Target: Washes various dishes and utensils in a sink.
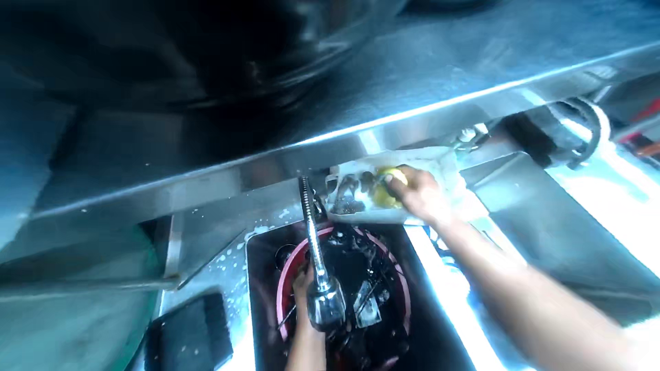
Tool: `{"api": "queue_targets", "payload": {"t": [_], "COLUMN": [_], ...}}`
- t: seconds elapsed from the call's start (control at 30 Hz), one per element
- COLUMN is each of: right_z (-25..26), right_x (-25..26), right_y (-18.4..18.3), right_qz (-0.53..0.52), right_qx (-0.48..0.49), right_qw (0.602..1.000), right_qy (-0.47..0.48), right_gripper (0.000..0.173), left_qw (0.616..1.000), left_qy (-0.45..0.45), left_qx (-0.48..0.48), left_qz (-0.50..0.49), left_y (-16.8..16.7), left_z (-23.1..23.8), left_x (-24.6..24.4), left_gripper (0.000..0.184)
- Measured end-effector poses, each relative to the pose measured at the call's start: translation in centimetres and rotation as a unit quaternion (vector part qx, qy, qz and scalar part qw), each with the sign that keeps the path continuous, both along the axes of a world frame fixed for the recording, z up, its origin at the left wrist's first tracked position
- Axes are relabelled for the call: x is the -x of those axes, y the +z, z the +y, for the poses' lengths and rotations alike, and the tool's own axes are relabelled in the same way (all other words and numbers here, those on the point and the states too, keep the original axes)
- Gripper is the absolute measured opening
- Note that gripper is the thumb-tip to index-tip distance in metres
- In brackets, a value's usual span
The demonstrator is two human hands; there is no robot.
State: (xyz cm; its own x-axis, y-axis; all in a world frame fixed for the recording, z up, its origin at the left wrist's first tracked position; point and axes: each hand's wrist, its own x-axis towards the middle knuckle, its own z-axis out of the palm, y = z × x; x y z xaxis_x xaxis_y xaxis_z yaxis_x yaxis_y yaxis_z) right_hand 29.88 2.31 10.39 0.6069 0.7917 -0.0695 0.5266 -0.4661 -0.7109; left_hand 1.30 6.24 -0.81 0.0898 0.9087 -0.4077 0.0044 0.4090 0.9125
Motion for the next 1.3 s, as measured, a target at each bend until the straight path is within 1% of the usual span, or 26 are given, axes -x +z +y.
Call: {"api": "queue_targets", "payload": {"t": [0.03,0.07,0.1,0.17,0.2,0.27,0.33,0.37,0.47,0.5,0.53,0.57,0.63,0.67,0.7,0.77,0.83,0.9,0.93,1.0,1.03,1.07,1.13,1.2,1.23,1.3], "right_z": [-1.7,-3.2,-4.4,-5.5,-5.4,-4.3,-3.6,-4.2,-5.6,-5.4,-4.7,-3.7,-3.4,-3.9,-4.7,-6.8,-7.7,-6.3,-5.5,-4.2,-4.1,-4.5,-6.4,-7.4,-7.1,-6.0], "right_x": [3.6,7.6,11.5,18.0,19.8,20.8,20.8,21.9,25.7,26.1,25.5,24.1,21.3,20.9,21.3,23.7,26.2,25.8,24.7,22.1,21.4,21.5,23.7,25.4,25.0,22.2], "right_y": [0.1,-0.5,-2.1,-6.5,-8.8,-11.9,-12.4,-11.6,-8.4,-8.7,-9.7,-10.7,-12.0,-11.7,-11.0,-8.5,-6.4,-6.3,-6.7,-8.0,-8.3,-8.2,-7.1,-6.7,-6.9,-7.6], "right_qz": [-0.014,-0.001,0.018,0.061,0.072,0.068,0.097,0.116,0.174,0.175,0.161,0.148,0.15,0.149,0.141,0.152,0.19,0.183,0.169,0.148,0.137,0.129,0.129,0.14,0.12,0.053], "right_qx": [-0.056,-0.073,-0.063,-0.044,-0.028,0.005,0.043,0.037,-0.075,-0.103,-0.124,-0.115,-0.04,-0.018,-0.022,-0.066,-0.12,-0.179,-0.18,-0.124,-0.095,-0.082,-0.126,-0.172,-0.175,-0.152], "right_qw": [0.998,0.997,0.997,0.988,0.984,0.992,0.993,0.991,0.971,0.969,0.974,0.981,0.987,0.988,0.99,0.985,0.968,0.962,0.966,0.981,0.986,0.988,0.981,0.968,0.972,0.986], "right_qy": [-0.018,-0.004,0.035,0.138,0.16,0.104,0.046,0.054,0.146,0.141,0.101,0.044,-0.028,-0.028,-0.011,0.052,0.109,0.094,0.071,0.005,-0.009,0.002,0.065,0.113,0.104,0.034], "right_gripper": [0.029,0.029,0.031,0.044,0.05,0.053,0.057,0.059,0.055,0.054,0.055,0.057,0.059,0.06,0.061,0.059,0.053,0.049,0.053,0.057,0.06,0.061,0.06,0.057,0.057,0.054], "left_qw": [0.996,0.99,0.986,0.987,0.988,0.994,0.997,0.997,0.997,0.998,0.999,0.999,0.998,0.997,0.996,0.992,0.993,0.995,0.996,0.996,0.996,0.995,0.994,0.996,0.994,0.985], "left_qy": [0.025,0.045,0.054,0.056,0.056,0.063,0.061,0.06,0.057,0.05,0.028,0.011,-0.001,0.0,0.0,-0.002,-0.015,-0.051,-0.056,-0.035,-0.022,-0.014,-0.014,-0.023,-0.038,-0.081], "left_qx": [0.022,0.047,0.068,0.067,0.052,0.039,0.023,0.018,-0.016,-0.024,-0.03,-0.042,-0.056,-0.06,-0.058,-0.048,-0.051,-0.056,-0.058,-0.081,-0.089,-0.091,-0.087,-0.089,-0.103,-0.142], "left_qz": [-0.079,-0.123,-0.142,-0.135,-0.131,-0.083,-0.044,-0.038,-0.044,-0.036,-0.029,-0.023,-0.027,-0.044,-0.066,-0.115,-0.103,-0.063,-0.04,-0.008,-0.018,-0.037,-0.059,-0.022,0.005,0.048], "left_y": [1.1,1.6,1.9,2.5,2.6,3.2,4.7,5.3,5.7,5.9,6.7,7.7,9.6,10.1,10.3,9.3,7.9,7.9,8.4,9.5,9.8,10.0,9.3,8.7,8.8,9.8], "left_z": [-1.4,-2.5,-3.4,-4.9,-5.2,-5.6,-6.6,-6.9,-5.5,-5.4,-5.5,-5.8,-6.8,-6.9,-6.5,-5.8,-6.0,-6.5,-7.0,-8.1,-8.3,-8.2,-7.2,-6.7,-6.4,-6.0], "left_x": [-0.3,-0.6,-0.9,-1.0,-0.7,0.7,2.3,3.3,4.3,4.6,4.9,4.9,5.3,5.4,5.2,4.3,3.9,3.5,3.5,3.6,3.7,3.8,3.8,3.7,3.9,5.1], "left_gripper": [0.016,0.016,0.019,0.026,0.028,0.027,0.028,0.031,0.037,0.036,0.035,0.033,0.034,0.037,0.042,0.044,0.038,0.034,0.034,0.033,0.034,0.036,0.036,0.026,0.022,0.018]}}
